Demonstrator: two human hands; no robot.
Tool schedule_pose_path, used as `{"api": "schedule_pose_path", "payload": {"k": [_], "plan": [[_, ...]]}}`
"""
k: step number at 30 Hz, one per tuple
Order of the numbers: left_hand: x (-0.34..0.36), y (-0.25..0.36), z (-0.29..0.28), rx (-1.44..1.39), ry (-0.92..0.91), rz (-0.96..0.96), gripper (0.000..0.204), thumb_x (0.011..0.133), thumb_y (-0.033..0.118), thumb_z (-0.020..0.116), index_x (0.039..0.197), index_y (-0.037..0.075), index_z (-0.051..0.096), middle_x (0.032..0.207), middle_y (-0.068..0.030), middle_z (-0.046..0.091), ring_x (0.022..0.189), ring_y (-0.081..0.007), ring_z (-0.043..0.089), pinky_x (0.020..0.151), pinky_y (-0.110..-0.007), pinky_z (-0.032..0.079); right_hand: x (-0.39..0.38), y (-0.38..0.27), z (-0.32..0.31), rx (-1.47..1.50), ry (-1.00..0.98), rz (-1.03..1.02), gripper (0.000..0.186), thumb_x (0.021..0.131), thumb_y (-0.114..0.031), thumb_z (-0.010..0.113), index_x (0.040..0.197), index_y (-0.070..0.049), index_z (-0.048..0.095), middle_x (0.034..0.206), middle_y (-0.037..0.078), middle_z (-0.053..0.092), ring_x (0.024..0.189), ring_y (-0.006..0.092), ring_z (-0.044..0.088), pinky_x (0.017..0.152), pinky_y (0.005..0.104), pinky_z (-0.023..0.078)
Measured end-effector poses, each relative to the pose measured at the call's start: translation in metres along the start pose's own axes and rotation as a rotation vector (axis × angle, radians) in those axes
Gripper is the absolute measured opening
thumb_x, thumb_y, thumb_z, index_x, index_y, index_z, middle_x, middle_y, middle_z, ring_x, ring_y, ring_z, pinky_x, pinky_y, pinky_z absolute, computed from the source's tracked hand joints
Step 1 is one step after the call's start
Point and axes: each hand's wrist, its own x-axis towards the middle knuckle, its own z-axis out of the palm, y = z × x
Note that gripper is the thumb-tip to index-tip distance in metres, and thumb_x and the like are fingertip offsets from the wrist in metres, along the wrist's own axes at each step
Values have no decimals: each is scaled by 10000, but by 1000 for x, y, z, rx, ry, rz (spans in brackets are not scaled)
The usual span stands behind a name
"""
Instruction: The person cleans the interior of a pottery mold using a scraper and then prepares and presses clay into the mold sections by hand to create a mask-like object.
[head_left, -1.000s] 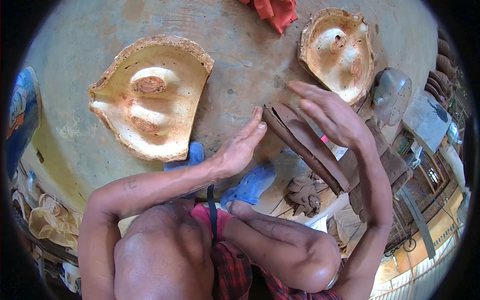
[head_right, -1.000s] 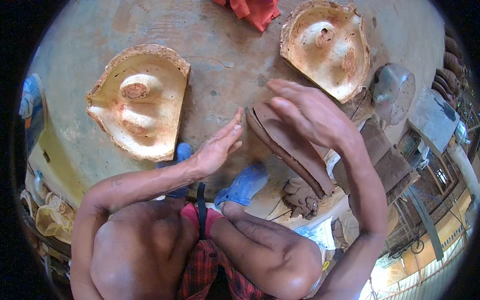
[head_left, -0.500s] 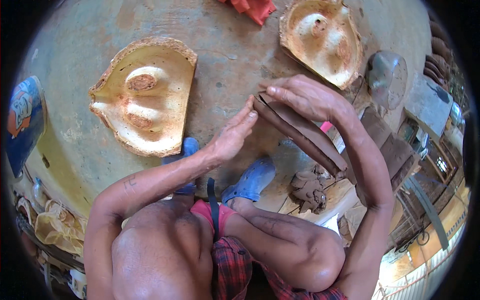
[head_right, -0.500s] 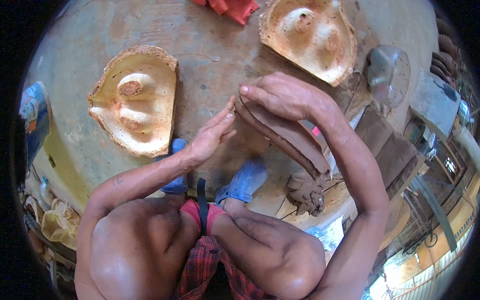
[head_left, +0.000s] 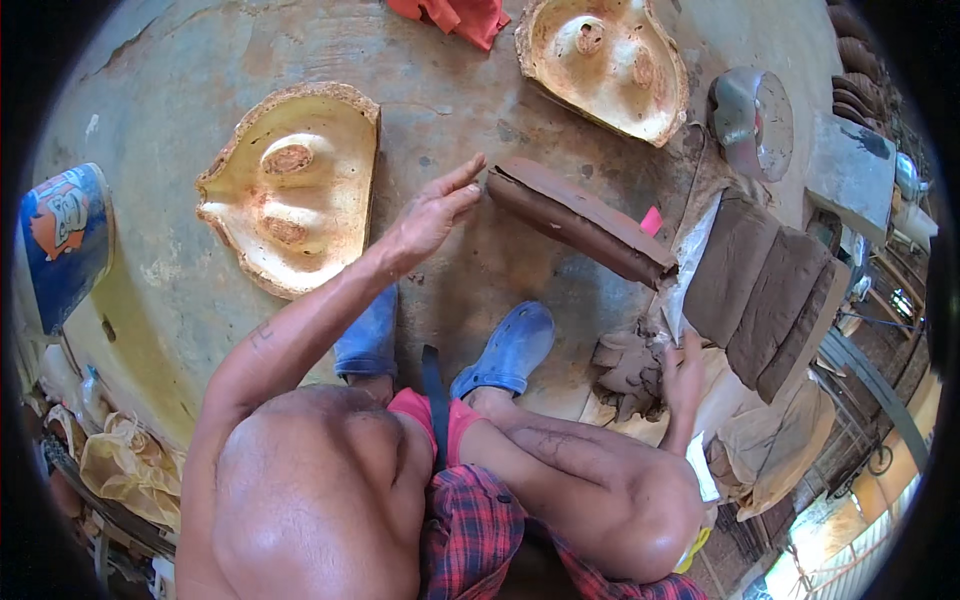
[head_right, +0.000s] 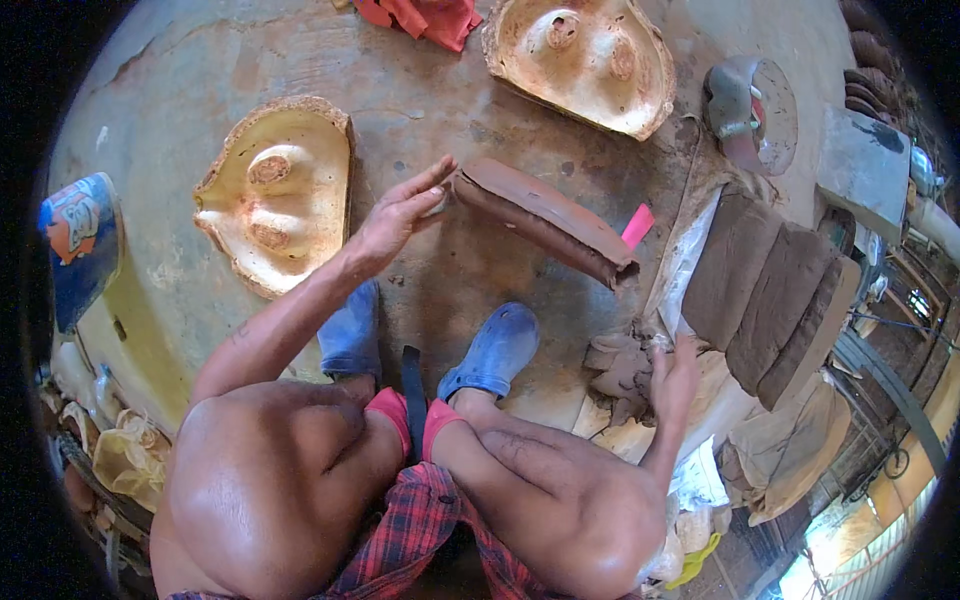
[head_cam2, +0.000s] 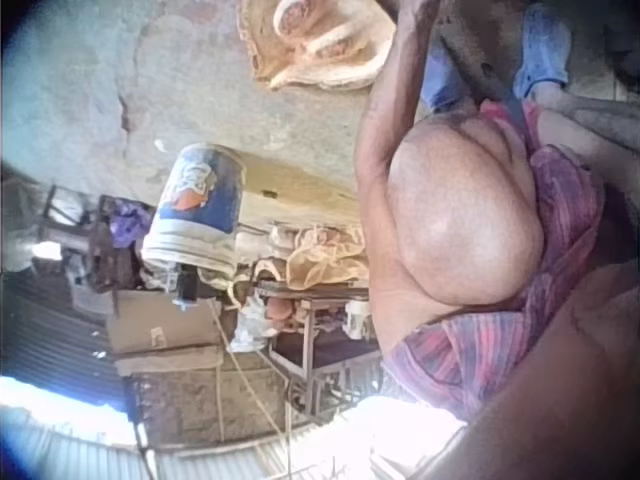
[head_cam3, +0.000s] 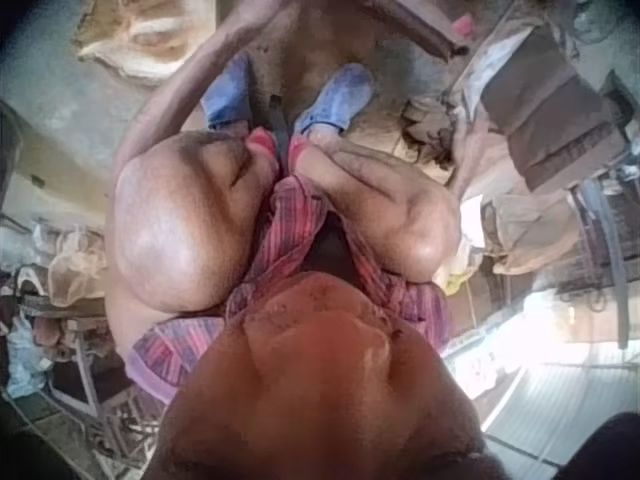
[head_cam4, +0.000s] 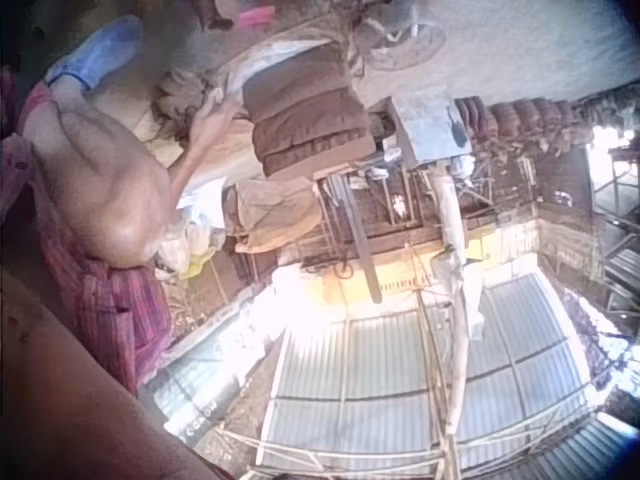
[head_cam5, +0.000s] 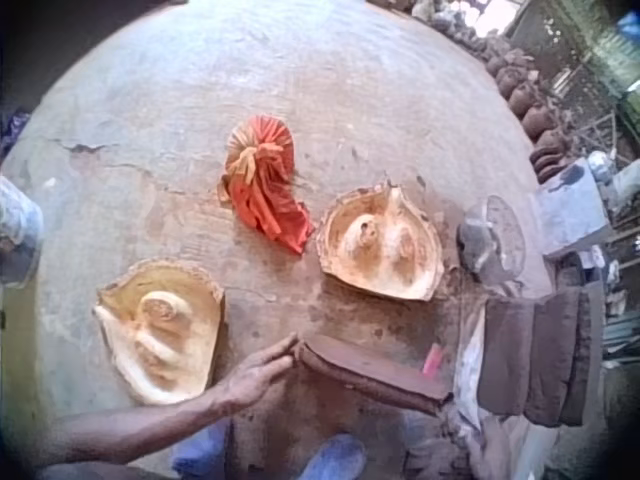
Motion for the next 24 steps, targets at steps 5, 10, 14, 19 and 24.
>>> {"api": "schedule_pose_path", "payload": {"k": [5, 10, 14, 19, 24], "plan": [[-4, 36, 3, 457, -132, 254, 957, 895, 132, 830, 1696, 137, 306, 1750, -96, 323, 1602, -267, 312, 1276, -521, 337, -91, 63, 75, -310, 194, -114, 503, 1011, -223, 698, 1437, 29, 609, 1371, 250, 680, 1268, 423, 648, 1089, 438, 488], [2, 52, 11, 666, -144, 366, 1004, 823, 90, 888, 1676, 188, 367, 1720, -80, 386, 1566, -276, 384, 1259, -520, 383, -122, 42, 70, -270, 304, -112, 442, 1009, -189, 699, 1389, 30, 645, 1330, 234, 699, 1223, 391, 674, 1054, 422, 510], [9, 51, 19, 773, -140, 478, 945, 816, 86, 898, 1638, 160, 438, 1637, -97, 507, 1491, -250, 491, 1219, -478, 459, -144, 44, 60, -144, 256, -24, 421, 1007, -177, 700, 1370, 31, 655, 1312, 227, 704, 1206, 379, 679, 1041, 414, 515], [16, 50, 14, 801, -103, 515, 824, 846, 109, 879, 1585, 164, 519, 1554, -106, 597, 1396, -271, 591, 1141, -466, 525, -167, 44, 55, -32, 229, 73, 395, 1005, -162, 700, 1347, 32, 666, 1290, 218, 710, 1184, 363, 685, 1025, 405, 521], [11, 69, 20, 951, -109, 605, 873, 784, 242, 940, 1565, 180, 554, 1513, -115, 637, 1367, -293, 628, 1107, -456, 539, -180, 45, 55, 69, 211, 172, 369, 1002, -146, 701, 1323, 34, 678, 1268, 209, 717, 1163, 347, 691, 1009, 395, 527]]}}
